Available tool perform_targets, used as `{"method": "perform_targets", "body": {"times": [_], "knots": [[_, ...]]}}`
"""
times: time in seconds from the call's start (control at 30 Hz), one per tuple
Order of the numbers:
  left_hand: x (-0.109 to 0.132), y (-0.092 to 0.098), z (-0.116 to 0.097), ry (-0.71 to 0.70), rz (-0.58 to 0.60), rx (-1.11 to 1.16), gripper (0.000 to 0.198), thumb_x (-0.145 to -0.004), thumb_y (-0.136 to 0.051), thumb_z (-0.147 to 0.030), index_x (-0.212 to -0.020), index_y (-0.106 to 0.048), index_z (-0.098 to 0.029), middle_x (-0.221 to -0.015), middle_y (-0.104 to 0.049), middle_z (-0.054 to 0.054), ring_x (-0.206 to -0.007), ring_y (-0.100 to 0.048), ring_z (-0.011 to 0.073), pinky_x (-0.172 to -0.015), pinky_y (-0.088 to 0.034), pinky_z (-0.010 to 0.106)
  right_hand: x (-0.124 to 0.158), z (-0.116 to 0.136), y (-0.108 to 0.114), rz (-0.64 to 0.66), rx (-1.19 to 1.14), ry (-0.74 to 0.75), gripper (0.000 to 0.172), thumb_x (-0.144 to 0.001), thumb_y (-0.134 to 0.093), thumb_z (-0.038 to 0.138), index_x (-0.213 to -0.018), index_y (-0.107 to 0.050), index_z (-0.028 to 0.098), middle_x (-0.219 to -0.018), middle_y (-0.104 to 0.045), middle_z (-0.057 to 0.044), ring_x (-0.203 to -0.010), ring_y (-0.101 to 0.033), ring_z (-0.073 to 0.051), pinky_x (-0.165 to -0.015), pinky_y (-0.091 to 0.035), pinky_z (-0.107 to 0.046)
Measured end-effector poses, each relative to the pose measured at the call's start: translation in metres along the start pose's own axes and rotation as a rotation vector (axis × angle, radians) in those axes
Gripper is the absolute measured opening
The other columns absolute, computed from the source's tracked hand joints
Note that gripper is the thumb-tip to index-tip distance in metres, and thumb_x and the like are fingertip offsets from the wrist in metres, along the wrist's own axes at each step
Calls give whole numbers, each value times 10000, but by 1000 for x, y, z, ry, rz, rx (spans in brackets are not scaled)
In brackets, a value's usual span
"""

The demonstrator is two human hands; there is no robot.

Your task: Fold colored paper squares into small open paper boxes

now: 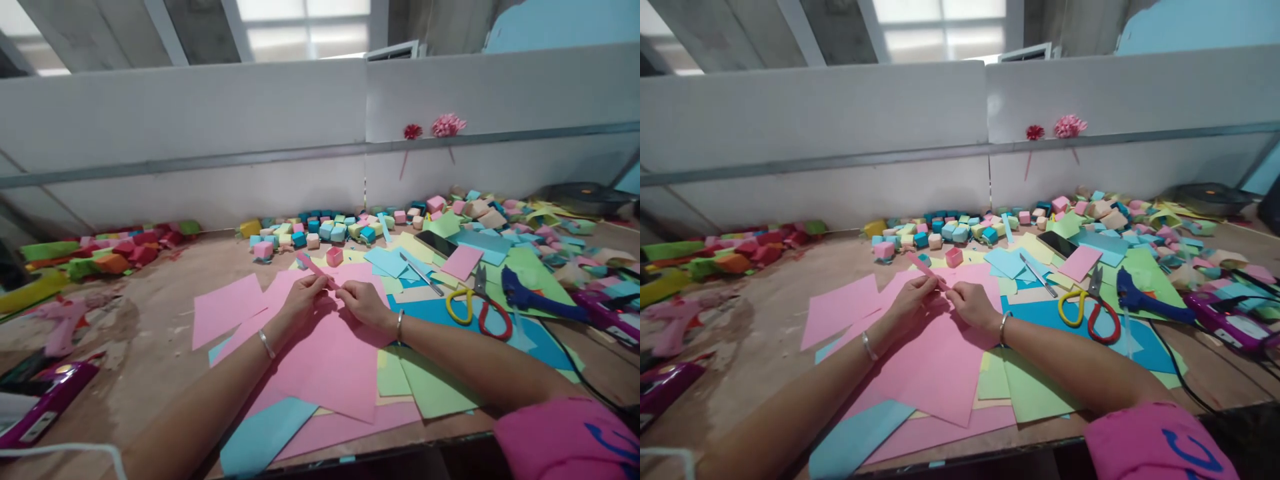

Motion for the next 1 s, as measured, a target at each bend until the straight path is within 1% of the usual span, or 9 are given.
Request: {"method": "perform_targets", "body": {"times": [0.2,0.3,0.37,0.53,0.67,0.73,0.83,0.9,1.0], "knots": [[4,2,3,-8,-17,44,477,-701,-785,-563,-860,-643,-136,-738,-668,54,-601,-637,156,-568,-549,285,4,-4,-1,-1,49,-12,438,-910,-567,428,-548,-517,187,-529,-522,20,-530,-432,-112,-564,-271,-271],[9,-5,4,8,39,25,417,-698,-823,-464,-900,-662,-137,-783,-688,64,-618,-648,155,-577,-541,274,5,-5,-1,6,42,-11,429,-952,-500,418,-600,-571,183,-567,-572,7,-563,-492,-119,-592,-322,-260],[12,-8,6,6,61,15,366,-705,-828,-411,-873,-674,-124,-769,-685,67,-600,-631,135,-550,-511,239,5,-5,-2,24,40,14,420,-973,-458,401,-638,-588,182,-594,-593,6,-585,-522,-119,-614,-363,-247],[12,-7,9,-69,-5,37,313,-718,-800,-389,-760,-642,-122,-702,-653,49,-538,-593,104,-481,-452,199,8,1,-2,75,100,127,381,-980,-432,390,-710,-607,187,-611,-605,13,-593,-540,-123,-623,-401,-238],[11,-4,8,-110,-84,36,307,-729,-766,-384,-693,-585,-138,-607,-594,12,-451,-519,78,-413,-388,187,12,7,1,49,158,215,287,-977,-401,309,-862,-636,191,-627,-620,11,-598,-559,-132,-643,-430,-245],[12,-4,7,-125,-100,26,287,-722,-766,-352,-677,-579,-139,-586,-570,-1,-459,-497,69,-420,-377,178,12,7,4,4,191,263,228,-950,-422,251,-969,-638,180,-718,-651,-13,-646,-574,-143,-671,-445,-258],[13,-5,6,-140,-86,7,247,-723,-762,-328,-699,-611,-134,-591,-559,-5,-496,-497,76,-444,-385,183,9,5,6,-59,244,347,241,-907,-467,188,-1078,-634,156,-898,-670,-72,-782,-595,-167,-763,-464,-293],[12,-6,6,-144,-71,-3,236,-723,-765,-325,-711,-633,-130,-591,-558,-3,-510,-494,79,-450,-372,187,5,4,7,-55,278,414,245,-882,-501,163,-1071,-656,163,-960,-665,-89,-865,-593,-182,-811,-467,-311],[11,-6,8,-142,-42,-14,229,-701,-787,-311,-717,-658,-122,-603,-584,14,-527,-495,84,-459,-350,197,1,5,7,-21,318,506,194,-891,-536,199,-978,-709,186,-903,-658,-77,-878,-580,-195,-813,-466,-329]]}}
Point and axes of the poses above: each hand's wrist, its own x-axis away from the middle knuckle, its own y-axis out of the back of the hand, z = x × y, the point moved 4 cm from there along -x, towards the middle knuckle
